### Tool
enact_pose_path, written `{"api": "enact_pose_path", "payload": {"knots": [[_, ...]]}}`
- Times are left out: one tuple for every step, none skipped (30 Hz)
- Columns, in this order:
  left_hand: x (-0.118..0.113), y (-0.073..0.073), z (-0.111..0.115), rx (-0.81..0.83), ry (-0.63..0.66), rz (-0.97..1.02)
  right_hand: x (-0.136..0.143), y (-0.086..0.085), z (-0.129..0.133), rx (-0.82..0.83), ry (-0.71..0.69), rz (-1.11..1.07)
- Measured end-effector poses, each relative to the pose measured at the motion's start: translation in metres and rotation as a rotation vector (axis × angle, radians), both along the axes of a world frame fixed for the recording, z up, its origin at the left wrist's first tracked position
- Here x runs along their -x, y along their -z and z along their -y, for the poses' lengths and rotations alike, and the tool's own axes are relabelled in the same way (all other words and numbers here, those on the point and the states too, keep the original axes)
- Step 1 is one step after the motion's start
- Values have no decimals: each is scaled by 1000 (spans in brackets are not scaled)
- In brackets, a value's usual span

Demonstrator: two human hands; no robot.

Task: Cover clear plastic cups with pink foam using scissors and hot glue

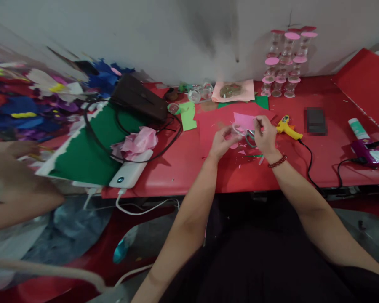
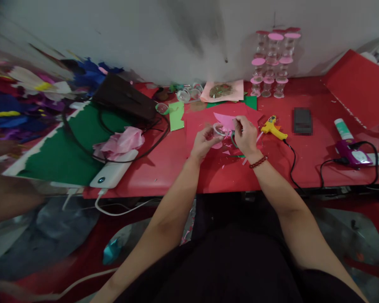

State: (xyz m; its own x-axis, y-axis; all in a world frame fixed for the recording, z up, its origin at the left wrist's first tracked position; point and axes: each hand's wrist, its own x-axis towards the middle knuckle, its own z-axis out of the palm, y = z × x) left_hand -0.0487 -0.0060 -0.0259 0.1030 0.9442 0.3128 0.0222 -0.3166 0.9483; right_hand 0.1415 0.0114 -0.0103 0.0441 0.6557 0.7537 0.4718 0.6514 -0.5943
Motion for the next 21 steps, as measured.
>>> {"api": "enact_pose_path", "payload": {"knots": [[0, 0, 0, -3, 3, 2, -1, -1, 0, 25, -2, -21], [0, 1, -1, -1, 5, 7, -2, -1, -1, 53, -5, -43], [0, 1, -1, 5, 6, 14, -2, -1, -2, 83, -5, -67], [0, 1, -2, 11, 5, 20, -3, 0, -4, 115, -2, -91], [0, 1, -3, 14, 2, 20, -3, 1, -6, 146, 6, -116], [0, 1, -3, 13, -2, 15, -3, 2, -9, 174, 16, -141], [0, 1, -4, 9, -5, 8, -3, 4, -12, 198, 29, -167], [0, 1, -4, 5, -6, -1, -3, 6, -16, 215, 44, -192], [-1, 1, -4, 3, -2, -7, -3, 9, -20, 227, 57, -214], [-1, 1, -3, 4, 6, -9, -4, 11, -23, 236, 69, -231], [-1, 1, -3, 11, 19, -3, -5, 13, -27, 242, 81, -246], [0, 1, -3, 21, 32, 12, -6, 15, -31, 247, 94, -260], [0, 1, -3, 31, 44, 34, -9, 17, -34, 251, 107, -277], [1, 1, -3, 37, 50, 62, -12, 19, -38, 258, 121, -300], [3, 1, -4, 37, 49, 94, -15, 20, -41, 270, 132, -328], [4, 2, -5, 27, 39, 125, -19, 22, -44, 289, 136, -357], [6, 3, -7, 9, 21, 151, -24, 23, -48, 313, 133, -377], [8, 4, -9, -11, -5, 174, -27, 24, -50, 339, 125, -384], [9, 6, -11, -30, -34, 192, -31, 25, -53, 364, 116, -379], [10, 7, -14, -47, -66, 205, -33, 27, -55, 385, 109, -363], [11, 8, -16, -60, -95, 209, -35, 30, -57, 402, 105, -342]]}}
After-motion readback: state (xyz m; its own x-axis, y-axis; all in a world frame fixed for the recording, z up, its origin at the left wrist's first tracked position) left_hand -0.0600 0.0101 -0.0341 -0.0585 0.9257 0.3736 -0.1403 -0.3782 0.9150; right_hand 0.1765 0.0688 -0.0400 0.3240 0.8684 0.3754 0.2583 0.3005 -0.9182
